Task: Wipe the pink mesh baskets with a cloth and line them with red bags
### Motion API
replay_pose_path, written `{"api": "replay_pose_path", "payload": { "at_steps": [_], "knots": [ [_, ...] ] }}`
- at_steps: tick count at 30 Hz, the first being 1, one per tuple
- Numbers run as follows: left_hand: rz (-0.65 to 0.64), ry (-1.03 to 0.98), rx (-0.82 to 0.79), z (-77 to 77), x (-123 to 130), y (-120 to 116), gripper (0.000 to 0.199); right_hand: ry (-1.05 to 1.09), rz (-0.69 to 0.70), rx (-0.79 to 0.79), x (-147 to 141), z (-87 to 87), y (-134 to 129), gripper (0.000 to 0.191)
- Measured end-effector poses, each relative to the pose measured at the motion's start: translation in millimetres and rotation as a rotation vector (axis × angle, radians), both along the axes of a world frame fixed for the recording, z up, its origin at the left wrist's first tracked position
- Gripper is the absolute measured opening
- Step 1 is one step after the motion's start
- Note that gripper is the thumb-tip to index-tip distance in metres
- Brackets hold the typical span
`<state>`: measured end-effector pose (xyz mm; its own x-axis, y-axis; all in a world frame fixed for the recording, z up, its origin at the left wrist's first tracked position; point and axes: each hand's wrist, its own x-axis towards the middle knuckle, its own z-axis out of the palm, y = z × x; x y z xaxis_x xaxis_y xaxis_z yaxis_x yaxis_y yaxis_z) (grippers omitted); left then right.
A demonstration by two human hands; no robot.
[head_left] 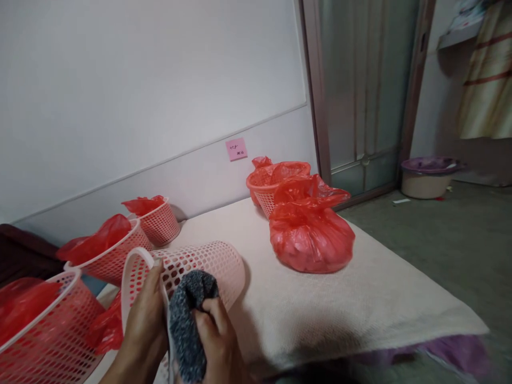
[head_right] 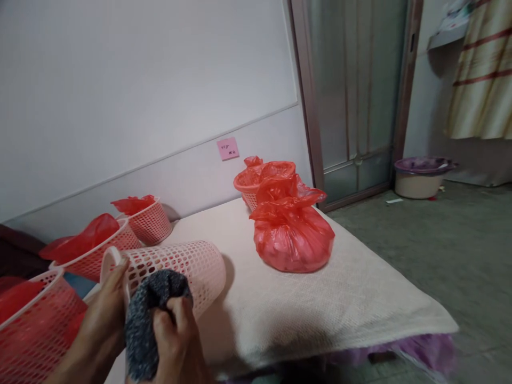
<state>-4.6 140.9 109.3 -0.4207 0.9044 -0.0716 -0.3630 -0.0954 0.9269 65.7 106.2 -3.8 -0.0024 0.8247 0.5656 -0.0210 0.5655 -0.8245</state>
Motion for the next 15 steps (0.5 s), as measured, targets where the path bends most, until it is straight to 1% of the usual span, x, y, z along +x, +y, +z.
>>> {"api": "replay_pose_path", "payload": {
  "at_steps": [2,6,8,11,13,15],
  "knots": [
    [-0.030,-0.009,0.026,0.8,5,6,0.026,-0.019,-0.070,-0.058,-2,2.4,-2,0.065],
    [-0.097,-0.078,-0.034,4.0,15,11,0.031,-0.052,-0.199,-0.117,-11,3.0,-1,0.077],
    [-0.113,-0.113,-0.070,5.2,18,11,0.029,-0.063,-0.240,-0.141,-17,1.7,-2,0.082],
    [-0.167,-0.131,-0.083,3.5,22,11,0.024,-0.037,-0.296,-0.159,-20,-2.2,0,0.084],
    [-0.239,-0.089,-0.070,-1.0,22,11,0.020,0.004,-0.313,-0.126,-14,-4.4,6,0.083],
    [-0.351,0.032,-0.068,-8.7,22,12,0.025,0.053,-0.296,-0.071,-2,-4.5,16,0.079]
  ]
}}
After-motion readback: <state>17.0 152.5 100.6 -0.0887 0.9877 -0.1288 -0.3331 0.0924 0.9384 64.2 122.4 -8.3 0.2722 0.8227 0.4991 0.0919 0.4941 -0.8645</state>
